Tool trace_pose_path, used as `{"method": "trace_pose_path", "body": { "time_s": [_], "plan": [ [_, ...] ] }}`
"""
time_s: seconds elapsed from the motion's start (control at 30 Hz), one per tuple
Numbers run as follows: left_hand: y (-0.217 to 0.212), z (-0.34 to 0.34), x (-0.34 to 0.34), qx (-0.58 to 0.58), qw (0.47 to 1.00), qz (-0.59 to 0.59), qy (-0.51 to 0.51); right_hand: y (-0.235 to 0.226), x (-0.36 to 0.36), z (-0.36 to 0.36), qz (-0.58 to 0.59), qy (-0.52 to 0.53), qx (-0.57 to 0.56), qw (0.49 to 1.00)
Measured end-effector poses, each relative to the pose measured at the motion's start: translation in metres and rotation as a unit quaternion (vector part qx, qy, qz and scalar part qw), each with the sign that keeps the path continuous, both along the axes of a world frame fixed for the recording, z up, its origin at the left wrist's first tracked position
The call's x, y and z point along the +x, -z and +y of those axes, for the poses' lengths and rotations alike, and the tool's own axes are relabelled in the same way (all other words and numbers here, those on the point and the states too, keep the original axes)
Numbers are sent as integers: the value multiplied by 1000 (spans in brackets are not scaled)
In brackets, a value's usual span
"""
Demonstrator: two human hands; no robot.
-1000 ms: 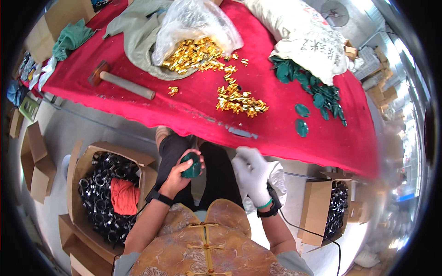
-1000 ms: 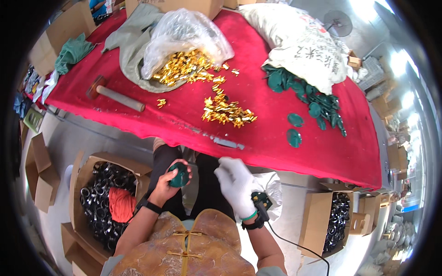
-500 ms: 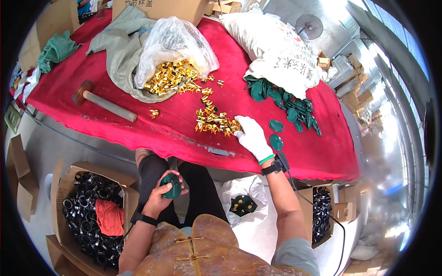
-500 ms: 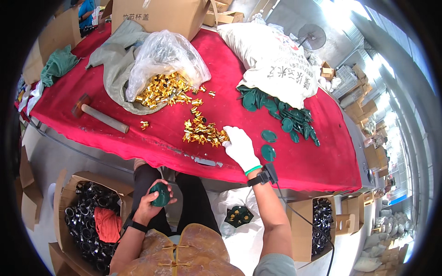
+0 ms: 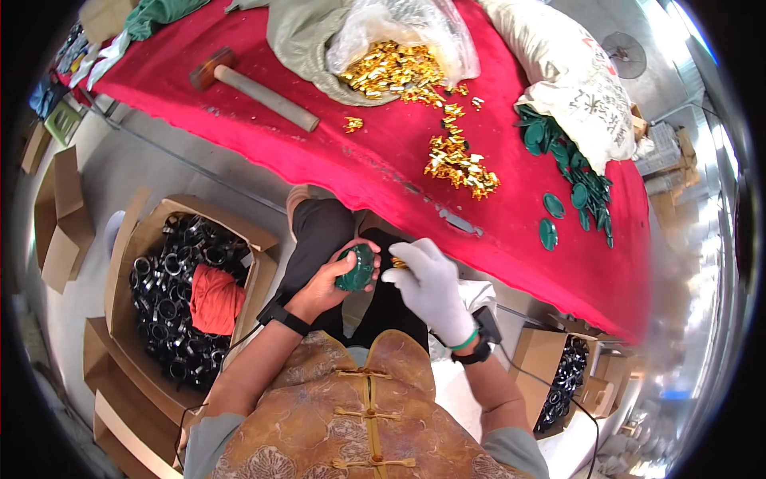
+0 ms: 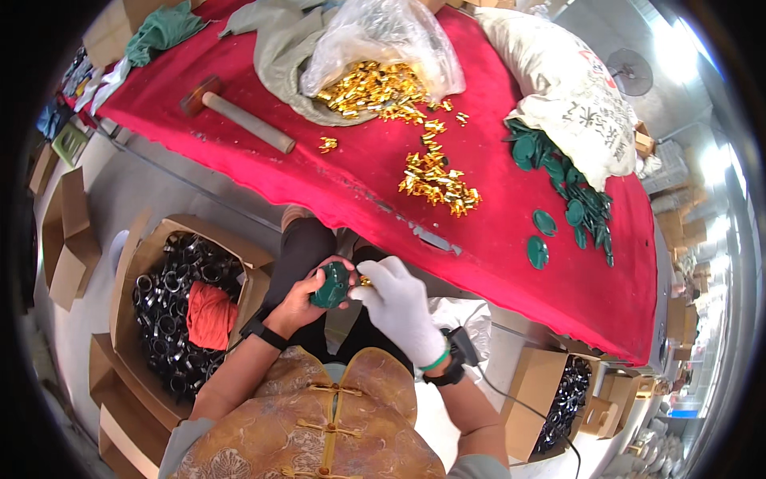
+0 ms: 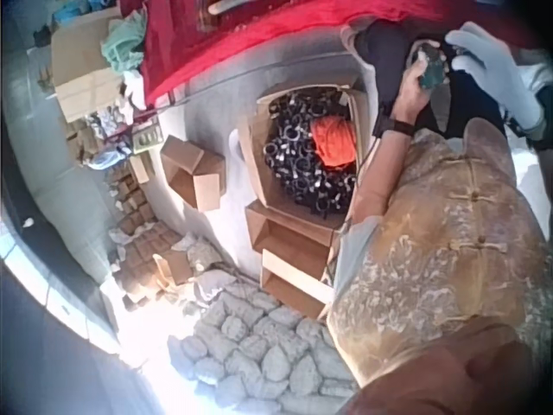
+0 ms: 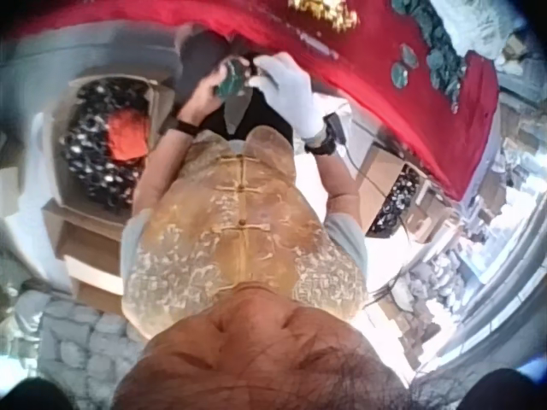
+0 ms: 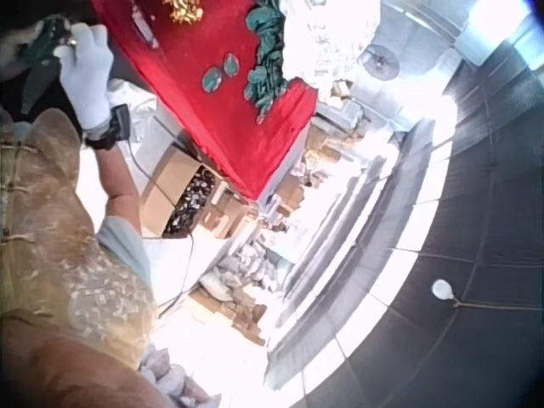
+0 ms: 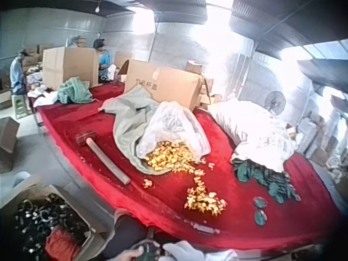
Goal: Assemble small gold and green components in a manufacturing setting.
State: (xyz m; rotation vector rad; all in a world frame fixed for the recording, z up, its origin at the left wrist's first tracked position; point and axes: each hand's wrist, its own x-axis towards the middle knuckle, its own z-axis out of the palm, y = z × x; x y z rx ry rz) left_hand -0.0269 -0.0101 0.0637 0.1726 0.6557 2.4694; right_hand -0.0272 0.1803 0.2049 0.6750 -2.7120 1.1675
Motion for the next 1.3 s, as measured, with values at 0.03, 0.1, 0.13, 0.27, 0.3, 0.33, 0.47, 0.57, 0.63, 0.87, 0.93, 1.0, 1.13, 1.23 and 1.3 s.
{"method": "trace_pose_path", "body": {
  "time_s": [0.03, 0.1, 0.13, 0.27, 0.3, 0.33, 0.47, 0.57, 0.63, 0.87, 0.93, 1.0, 1.13, 1.23, 1.3],
  "plan": [
    [-3, -1, 3, -9, 1000, -5, -13, 16, 3, -8, -8, -10, -3, 1000],
    [-7, -2, 8, -38, 999, -14, -36, 38, 11, -18, -15, -30, 28, 999],
    [-11, -3, 10, -63, 996, -15, -54, 44, 16, -21, -22, -39, 56, 997],
    [-10, -10, 15, -103, 993, 9, -53, 51, 29, -27, -53, -4, 26, 998],
    [-9, -11, 13, -100, 994, 6, -53, 51, 30, -27, -71, 26, 18, 997],
    [-8, -13, 11, -128, 990, 22, -48, 56, 29, -27, -74, 25, 21, 997],
    [-7, -16, 9, -192, 980, 20, -43, 68, 26, -32, -18, 13, 17, 1000],
    [-2, -15, 9, -229, 972, 13, -51, 68, 29, -41, -28, 19, 78, 996],
    [-4, -17, 7, -253, 966, 21, -43, 67, 29, -42, -19, 17, 108, 994],
    [-9, -21, 9, -265, 964, 7, -19, 75, 22, -40, -43, -27, 56, 997],
    [-5, -19, 6, -267, 963, 4, -25, 76, 23, -44, -8, -30, 122, 992],
    [-6, -18, 5, -271, 962, 3, -32, 83, 15, -41, 32, -36, 141, 989],
    [-6, -17, 5, -420, 902, 88, -50, 73, 4, -30, -451, 58, -262, 851],
    [6, -10, 7, -485, 855, 162, -89, 84, 9, -29, -473, 72, -308, 822],
    [8, -11, 9, -500, 837, 187, -117, 78, 12, -32, -423, 77, -197, 881]
  ]
}}
